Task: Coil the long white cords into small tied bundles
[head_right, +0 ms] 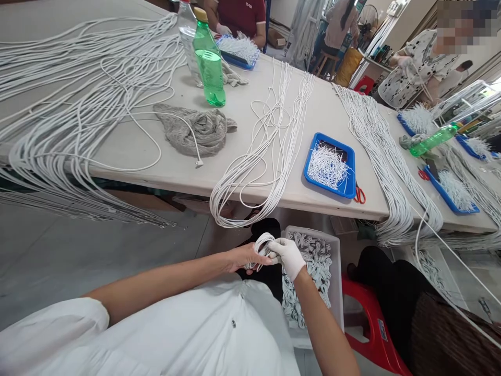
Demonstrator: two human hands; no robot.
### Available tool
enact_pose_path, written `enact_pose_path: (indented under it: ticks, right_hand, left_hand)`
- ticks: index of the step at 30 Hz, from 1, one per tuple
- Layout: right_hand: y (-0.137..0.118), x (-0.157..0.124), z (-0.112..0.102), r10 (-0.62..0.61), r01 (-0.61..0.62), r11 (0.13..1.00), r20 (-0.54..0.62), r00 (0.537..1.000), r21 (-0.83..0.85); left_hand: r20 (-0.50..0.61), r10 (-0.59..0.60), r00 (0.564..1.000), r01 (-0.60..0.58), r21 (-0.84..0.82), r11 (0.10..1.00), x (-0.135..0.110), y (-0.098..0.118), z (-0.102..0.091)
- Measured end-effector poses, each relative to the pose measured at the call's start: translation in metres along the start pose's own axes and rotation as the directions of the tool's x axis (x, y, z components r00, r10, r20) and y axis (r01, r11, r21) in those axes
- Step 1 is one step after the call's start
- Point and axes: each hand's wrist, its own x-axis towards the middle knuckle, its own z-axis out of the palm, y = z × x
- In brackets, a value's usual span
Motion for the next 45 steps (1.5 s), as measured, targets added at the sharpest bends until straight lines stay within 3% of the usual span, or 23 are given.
enact_pose_path:
  ticks: [4, 7, 10, 12, 13, 15, 17, 20, 23, 26, 30, 33, 35, 39, 41, 45]
  right_hand:
    - [0.009, -0.005, 0.013, -0.013, 0.018, 0.998, -0.086, 0.996, 0.063]
    - [0.01, -0.008, 0.02, -0.05, 0.057, 0.998, -0.192, 0.98, 0.032]
    - [0.006, -0.009, 0.02, -0.278, 0.18, 0.941, -0.351, 0.894, -0.286]
    - [0.002, -0.008, 0.018, -0.454, 0.216, 0.78, -0.293, 0.842, -0.587]
    - [0.001, -0.007, 0.018, -0.489, 0.221, 0.685, -0.213, 0.846, -0.694]
    - [-0.002, -0.005, 0.016, -0.46, 0.231, 0.564, -0.069, 0.885, -0.793]
    - [-0.003, -0.003, 0.015, -0.423, 0.23, 0.517, -0.013, 0.906, -0.824]
    - [-0.005, -0.001, 0.014, -0.431, 0.217, 0.566, -0.061, 0.9, -0.795]
    - [-0.008, 0.003, 0.012, -0.444, 0.271, 0.708, -0.113, 0.889, -0.652]
    - [-0.012, 0.009, 0.012, -0.383, 0.304, 0.839, -0.093, 0.919, -0.452]
    - [-0.017, 0.008, 0.011, -0.373, 0.322, 0.889, -0.109, 0.921, -0.326]
    - [-0.015, -0.009, 0.01, -0.438, 0.348, 0.881, -0.275, 0.856, -0.32]
    - [-0.011, -0.023, 0.012, -0.528, 0.379, 0.808, -0.268, 0.806, -0.452]
    - [0.0, -0.04, 0.026, -0.641, 0.452, 0.489, 0.044, 0.766, -0.746]
    - [0.005, -0.04, 0.033, -0.644, 0.438, 0.372, 0.112, 0.757, -0.818]
    - [0.01, -0.035, 0.037, -0.658, 0.429, 0.322, 0.126, 0.742, -0.844]
  left_hand:
    - [0.047, -0.011, 0.999, 0.007, 0.083, 0.997, 0.003, 0.0, -0.004]
    - [0.061, -0.021, 0.998, 0.017, 0.055, 0.998, 0.006, -0.002, -0.006]
    - [0.05, -0.034, 0.998, 0.033, 0.021, 0.999, 0.009, -0.004, -0.003]
    - [0.051, -0.05, 0.997, 0.049, 0.013, 0.999, 0.008, -0.005, 0.001]
    - [0.056, -0.056, 0.997, 0.055, 0.008, 0.998, 0.007, -0.005, 0.002]
    - [0.075, -0.061, 0.995, 0.062, -0.007, 0.998, 0.004, -0.004, 0.004]
    - [0.119, -0.052, 0.992, 0.057, -0.035, 0.998, 0.001, -0.003, 0.004]
    - [0.213, -0.047, 0.976, 0.067, -0.087, 0.994, -0.003, -0.001, 0.003]
    - [0.24, -0.065, 0.969, 0.096, -0.12, 0.988, -0.006, 0.001, 0.004]
    - [0.26, -0.092, 0.961, 0.13, -0.134, 0.982, -0.009, 0.006, 0.006]
    - [0.276, -0.099, 0.956, 0.164, -0.221, 0.961, -0.009, 0.013, 0.007]
    - [0.2, -0.068, 0.977, 0.135, -0.344, 0.929, -0.004, 0.013, 0.003]
    - [0.141, -0.07, 0.988, 0.122, -0.403, 0.907, 0.002, 0.011, 0.0]
    - [0.067, -0.11, 0.992, 0.128, -0.548, 0.827, 0.009, 0.005, 0.001]
    - [0.056, -0.117, 0.992, 0.127, -0.589, 0.798, 0.01, 0.004, 0.003]
    - [0.048, -0.129, 0.99, 0.132, -0.608, 0.783, 0.009, 0.005, 0.004]
